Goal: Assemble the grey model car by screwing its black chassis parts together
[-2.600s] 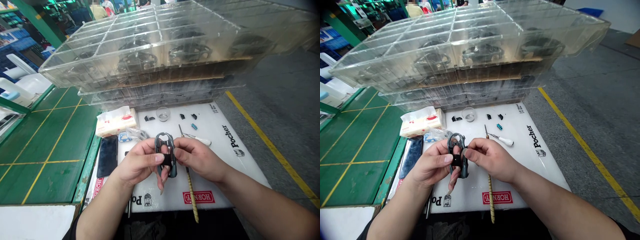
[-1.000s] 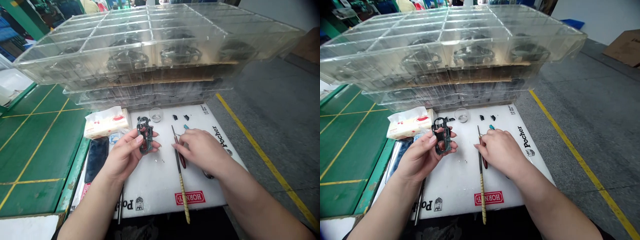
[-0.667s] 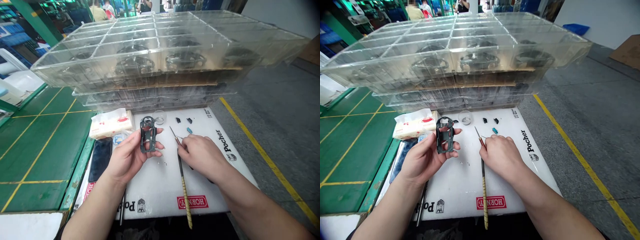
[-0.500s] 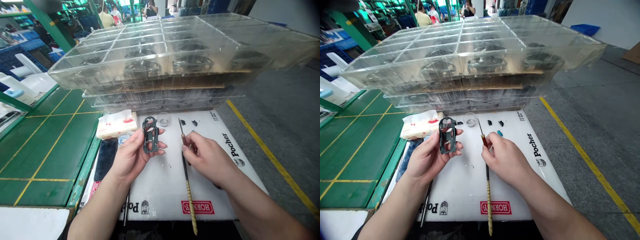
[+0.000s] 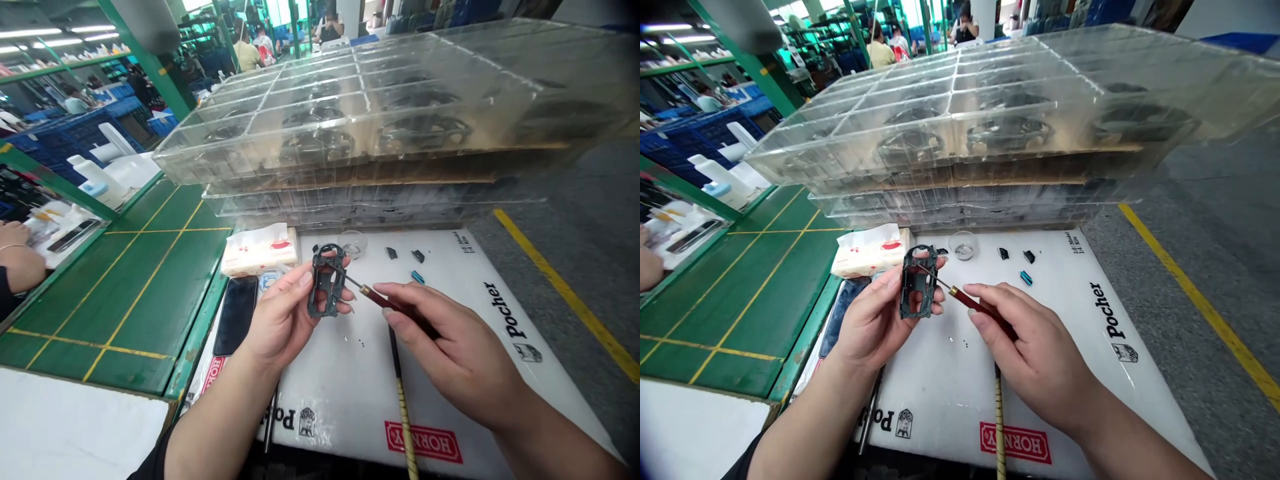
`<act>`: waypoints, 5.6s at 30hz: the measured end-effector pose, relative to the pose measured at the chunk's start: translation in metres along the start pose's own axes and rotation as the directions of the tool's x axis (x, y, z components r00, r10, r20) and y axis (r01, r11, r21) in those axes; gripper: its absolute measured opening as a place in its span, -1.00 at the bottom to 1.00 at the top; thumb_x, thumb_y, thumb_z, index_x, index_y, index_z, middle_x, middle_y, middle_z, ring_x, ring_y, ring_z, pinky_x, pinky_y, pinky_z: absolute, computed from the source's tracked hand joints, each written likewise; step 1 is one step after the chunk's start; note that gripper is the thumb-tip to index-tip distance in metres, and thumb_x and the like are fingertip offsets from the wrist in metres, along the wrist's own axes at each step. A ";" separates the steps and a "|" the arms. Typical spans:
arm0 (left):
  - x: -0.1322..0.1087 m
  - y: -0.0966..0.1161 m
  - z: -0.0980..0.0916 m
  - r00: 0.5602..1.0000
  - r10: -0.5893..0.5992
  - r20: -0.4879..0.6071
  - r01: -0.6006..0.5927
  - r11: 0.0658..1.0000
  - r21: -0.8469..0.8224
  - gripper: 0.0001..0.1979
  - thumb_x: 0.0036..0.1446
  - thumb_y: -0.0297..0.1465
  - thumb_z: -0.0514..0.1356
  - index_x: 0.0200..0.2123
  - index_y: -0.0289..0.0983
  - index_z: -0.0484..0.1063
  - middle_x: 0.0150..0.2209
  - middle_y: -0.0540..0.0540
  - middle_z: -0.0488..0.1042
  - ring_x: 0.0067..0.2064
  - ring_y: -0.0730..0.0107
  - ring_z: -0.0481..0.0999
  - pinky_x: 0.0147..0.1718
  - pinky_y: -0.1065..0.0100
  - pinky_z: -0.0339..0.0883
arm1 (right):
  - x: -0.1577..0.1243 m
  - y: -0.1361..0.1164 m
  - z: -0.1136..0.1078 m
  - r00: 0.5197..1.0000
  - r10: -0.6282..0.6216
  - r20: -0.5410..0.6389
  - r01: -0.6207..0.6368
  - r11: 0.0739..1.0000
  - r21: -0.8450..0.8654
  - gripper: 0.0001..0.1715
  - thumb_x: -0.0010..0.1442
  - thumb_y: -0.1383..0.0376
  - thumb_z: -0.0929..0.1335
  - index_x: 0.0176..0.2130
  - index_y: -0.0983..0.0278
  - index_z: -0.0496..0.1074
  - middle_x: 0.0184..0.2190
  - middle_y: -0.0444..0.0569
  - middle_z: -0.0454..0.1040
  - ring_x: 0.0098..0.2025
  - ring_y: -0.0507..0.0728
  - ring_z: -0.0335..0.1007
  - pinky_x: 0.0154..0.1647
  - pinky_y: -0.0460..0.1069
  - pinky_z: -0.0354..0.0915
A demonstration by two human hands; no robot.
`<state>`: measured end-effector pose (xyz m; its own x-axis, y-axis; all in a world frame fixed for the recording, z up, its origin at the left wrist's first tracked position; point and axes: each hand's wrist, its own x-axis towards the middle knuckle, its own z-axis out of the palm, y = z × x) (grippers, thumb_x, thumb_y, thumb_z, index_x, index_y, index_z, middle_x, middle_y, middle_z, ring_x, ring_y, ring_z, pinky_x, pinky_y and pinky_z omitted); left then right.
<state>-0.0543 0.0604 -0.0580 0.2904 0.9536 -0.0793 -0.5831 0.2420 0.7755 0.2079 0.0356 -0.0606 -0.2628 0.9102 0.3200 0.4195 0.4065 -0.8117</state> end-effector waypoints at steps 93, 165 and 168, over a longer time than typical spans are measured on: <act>-0.009 -0.015 -0.005 0.985 0.166 0.054 -0.175 0.926 0.336 -0.45 0.59 -0.08 0.46 0.47 -0.18 0.72 -0.12 -0.22 0.81 -0.20 0.24 0.75 -0.06 0.17 0.72 | -0.007 -0.003 0.009 0.967 -0.224 -0.124 0.208 0.970 -0.130 -0.60 0.57 0.45 0.51 0.26 0.09 0.72 0.01 -0.10 0.90 -0.04 0.16 0.90 0.04 -0.01 0.79; -0.006 -0.033 -0.010 0.787 0.615 0.045 -0.527 0.633 0.567 -0.68 0.44 -0.32 0.59 -0.06 -0.12 0.48 0.37 -0.12 0.70 0.27 -0.04 0.82 0.41 -0.26 0.60 | -0.016 -0.016 0.032 0.961 -0.223 -0.166 0.215 0.975 -0.064 -0.47 0.70 0.45 0.34 0.51 0.23 0.57 0.00 0.05 0.80 0.00 0.15 0.87 0.09 -0.04 0.79; -0.006 -0.033 -0.009 0.780 0.620 0.082 -0.536 0.595 0.598 -0.70 0.46 -0.33 0.57 -0.06 -0.13 0.49 0.36 -0.14 0.71 0.27 -0.05 0.82 0.40 -0.26 0.61 | -0.019 -0.016 0.032 0.957 -0.238 -0.166 0.232 0.971 -0.058 -0.43 0.68 0.47 0.35 0.52 0.21 0.57 -0.03 0.04 0.83 -0.03 0.18 0.89 0.05 -0.02 0.81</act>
<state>-0.0439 0.0480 -0.0886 -0.0727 0.8793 0.4707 -0.0490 -0.4745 0.8789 0.1785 0.0097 -0.0692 -0.2076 0.7873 0.5806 0.3969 0.6102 -0.6856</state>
